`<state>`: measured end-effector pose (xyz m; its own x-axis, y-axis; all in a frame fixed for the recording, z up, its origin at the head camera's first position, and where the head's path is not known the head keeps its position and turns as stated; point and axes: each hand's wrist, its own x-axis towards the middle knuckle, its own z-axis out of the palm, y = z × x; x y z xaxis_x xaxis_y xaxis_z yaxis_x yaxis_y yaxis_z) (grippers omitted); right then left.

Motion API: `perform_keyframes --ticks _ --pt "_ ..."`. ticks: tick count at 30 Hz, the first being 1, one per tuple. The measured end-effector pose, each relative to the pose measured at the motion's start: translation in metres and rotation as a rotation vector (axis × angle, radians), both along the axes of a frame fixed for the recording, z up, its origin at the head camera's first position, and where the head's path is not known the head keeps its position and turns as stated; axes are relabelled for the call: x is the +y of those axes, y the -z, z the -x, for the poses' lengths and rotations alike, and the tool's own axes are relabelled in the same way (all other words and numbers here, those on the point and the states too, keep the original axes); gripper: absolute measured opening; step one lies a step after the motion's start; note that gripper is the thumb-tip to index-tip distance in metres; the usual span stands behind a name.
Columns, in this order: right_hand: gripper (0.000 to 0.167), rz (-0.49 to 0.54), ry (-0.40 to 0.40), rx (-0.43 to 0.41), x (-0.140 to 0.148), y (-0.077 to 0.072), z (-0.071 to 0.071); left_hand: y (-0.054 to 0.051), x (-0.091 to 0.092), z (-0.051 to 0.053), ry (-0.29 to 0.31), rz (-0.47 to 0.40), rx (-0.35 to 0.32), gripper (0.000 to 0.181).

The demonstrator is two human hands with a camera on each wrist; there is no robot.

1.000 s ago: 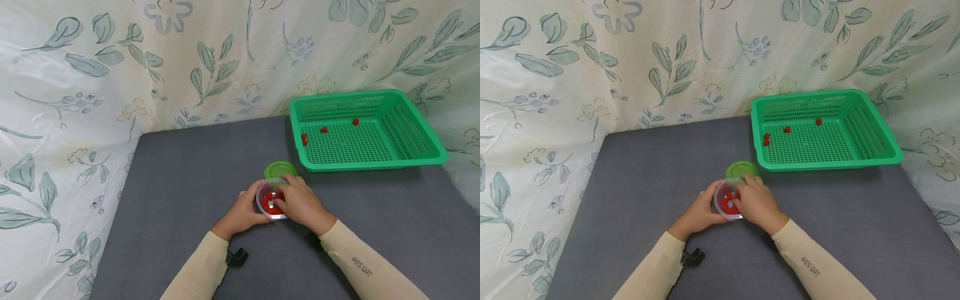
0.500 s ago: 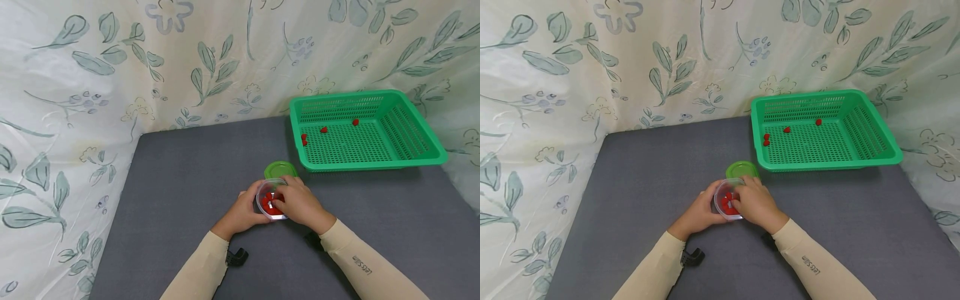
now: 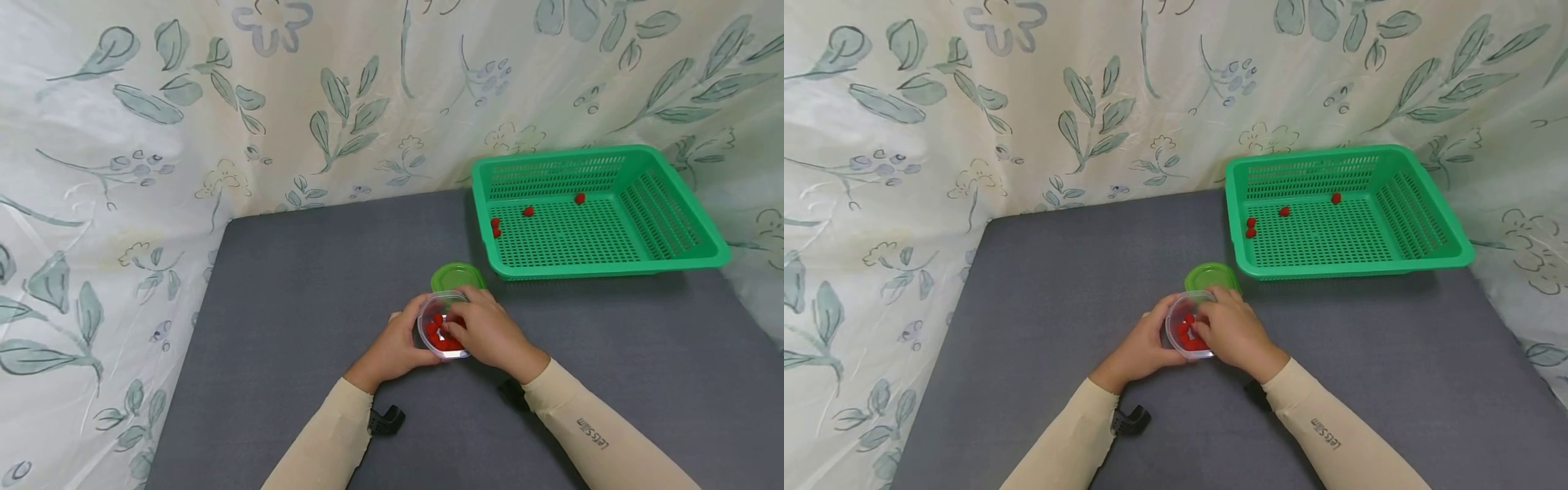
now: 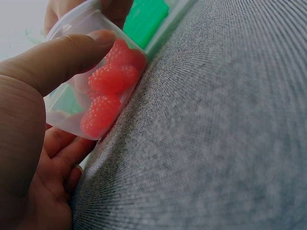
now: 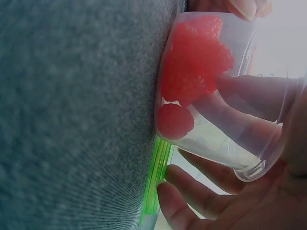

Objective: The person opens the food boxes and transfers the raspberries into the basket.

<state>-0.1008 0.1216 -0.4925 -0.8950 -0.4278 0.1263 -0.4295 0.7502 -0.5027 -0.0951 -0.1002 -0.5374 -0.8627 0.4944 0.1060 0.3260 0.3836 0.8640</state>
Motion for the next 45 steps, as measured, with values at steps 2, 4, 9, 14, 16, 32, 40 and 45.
perform_keyframes --ticks 2,4,9,14,16,32,40,45 --pt "0.01 0.017 -0.004 0.006 0.001 0.001 0.0 0.0 0.0 0.0 0.002 -0.003 0.001 0.099" --pt "0.01 0.033 -0.007 0.013 0.001 0.001 0.0 0.001 0.0 0.0 0.004 -0.001 0.003 0.099" --pt "0.009 0.078 -0.018 0.039 0.003 0.003 0.001 0.002 0.0 0.001 0.012 0.002 0.01 0.099" --pt "0.005 0.133 -0.02 0.044 0.005 0.002 0.002 0.001 0.0 0.0 0.011 0.004 0.005 0.1" --pt "0.006 0.159 -0.017 0.041 0.006 0.001 0.002 0.001 0.0 0.0 0.008 0.002 0.004 0.1" --pt "0.006 0.331 -0.034 0.132 0.015 -0.003 0.007 0.002 0.001 0.0 0.011 -0.017 -0.001 0.101" --pt "0.006 0.375 -0.066 0.178 0.016 -0.007 0.008 0.002 0.0 0.001 0.01 -0.025 0.003 0.099" --pt "0.009 0.413 -0.085 0.212 0.017 -0.008 0.009 0.002 0.0 0.001 0.016 -0.028 0.011 0.098"
